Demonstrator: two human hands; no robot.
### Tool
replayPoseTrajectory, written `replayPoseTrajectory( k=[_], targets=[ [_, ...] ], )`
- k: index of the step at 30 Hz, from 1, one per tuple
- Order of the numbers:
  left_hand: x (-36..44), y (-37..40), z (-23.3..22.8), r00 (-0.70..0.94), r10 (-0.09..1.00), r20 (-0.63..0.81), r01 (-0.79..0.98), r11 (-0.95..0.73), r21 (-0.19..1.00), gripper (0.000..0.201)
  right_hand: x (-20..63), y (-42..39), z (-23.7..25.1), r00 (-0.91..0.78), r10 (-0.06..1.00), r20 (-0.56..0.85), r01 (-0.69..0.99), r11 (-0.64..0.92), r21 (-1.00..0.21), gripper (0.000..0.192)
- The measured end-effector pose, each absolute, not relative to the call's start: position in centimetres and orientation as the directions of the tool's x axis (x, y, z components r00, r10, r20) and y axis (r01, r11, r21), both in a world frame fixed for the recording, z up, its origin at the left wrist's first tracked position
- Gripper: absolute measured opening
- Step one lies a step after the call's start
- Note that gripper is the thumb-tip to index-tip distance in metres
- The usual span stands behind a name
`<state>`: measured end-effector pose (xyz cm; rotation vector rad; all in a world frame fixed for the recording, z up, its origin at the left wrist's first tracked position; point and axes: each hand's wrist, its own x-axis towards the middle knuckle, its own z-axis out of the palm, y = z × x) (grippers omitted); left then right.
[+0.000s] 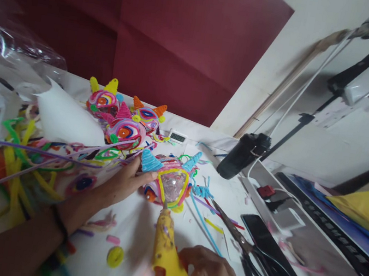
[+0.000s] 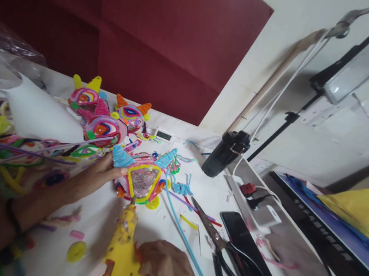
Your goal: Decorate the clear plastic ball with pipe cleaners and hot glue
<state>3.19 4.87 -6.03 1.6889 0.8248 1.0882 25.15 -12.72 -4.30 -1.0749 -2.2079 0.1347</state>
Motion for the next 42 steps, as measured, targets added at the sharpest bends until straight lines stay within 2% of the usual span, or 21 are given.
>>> replayPoseTrajectory(
  k=[5,16,19,22,25,28,33,38,42],
  targets=[
    [3.2,5.0,-6.1,0.382,0.873,0.304,0.041,-0.344,0.938,0.049,25.4,-13.0,-4.2,-0.431,0.756,0.492,0.716,0.619,-0.323,0.025],
    [3.2,5.3,-6.6,0.378,0.862,0.337,0.032,-0.376,0.926,0.047,24.4,-11.9,-3.0,-0.426,0.675,0.603,0.658,0.688,-0.305,0.021],
    [3.2,5.6,-7.2,0.366,0.863,0.348,0.027,-0.384,0.923,0.048,24.1,-11.6,-3.1,-0.35,0.731,0.586,0.705,0.618,-0.349,0.024],
    [3.2,5.8,-7.7,0.356,0.877,0.322,0.014,-0.35,0.937,0.047,24.1,-11.5,-3.3,-0.323,0.805,0.498,0.73,0.546,-0.41,0.025],
    [3.1,5.8,-8.0,0.354,0.894,0.274,0.02,-0.3,0.954,0.049,23.9,-11.4,-3.5,-0.314,0.832,0.457,0.714,0.524,-0.464,0.027],
    [3.2,5.6,-7.9,0.355,0.891,0.282,0.005,-0.304,0.953,0.05,23.5,-11.2,-4.0,-0.269,0.831,0.487,0.683,0.521,-0.512,0.023],
    [3.3,5.4,-7.6,0.357,0.885,0.298,-0.011,-0.315,0.949,0.05,23.3,-10.9,-4.4,-0.282,0.778,0.562,0.705,0.565,-0.429,0.022],
    [3.2,5.6,-7.7,0.363,0.887,0.286,0.028,-0.318,0.948,0.045,23.9,-10.8,-4.2,-0.312,0.759,0.571,0.734,0.574,-0.362,0.021],
    [3.3,5.6,-7.6,0.376,0.87,0.317,0.002,-0.343,0.939,0.047,24.1,-10.6,-3.1,-0.397,0.653,0.645,0.714,0.661,-0.23,0.02]
  ],
)
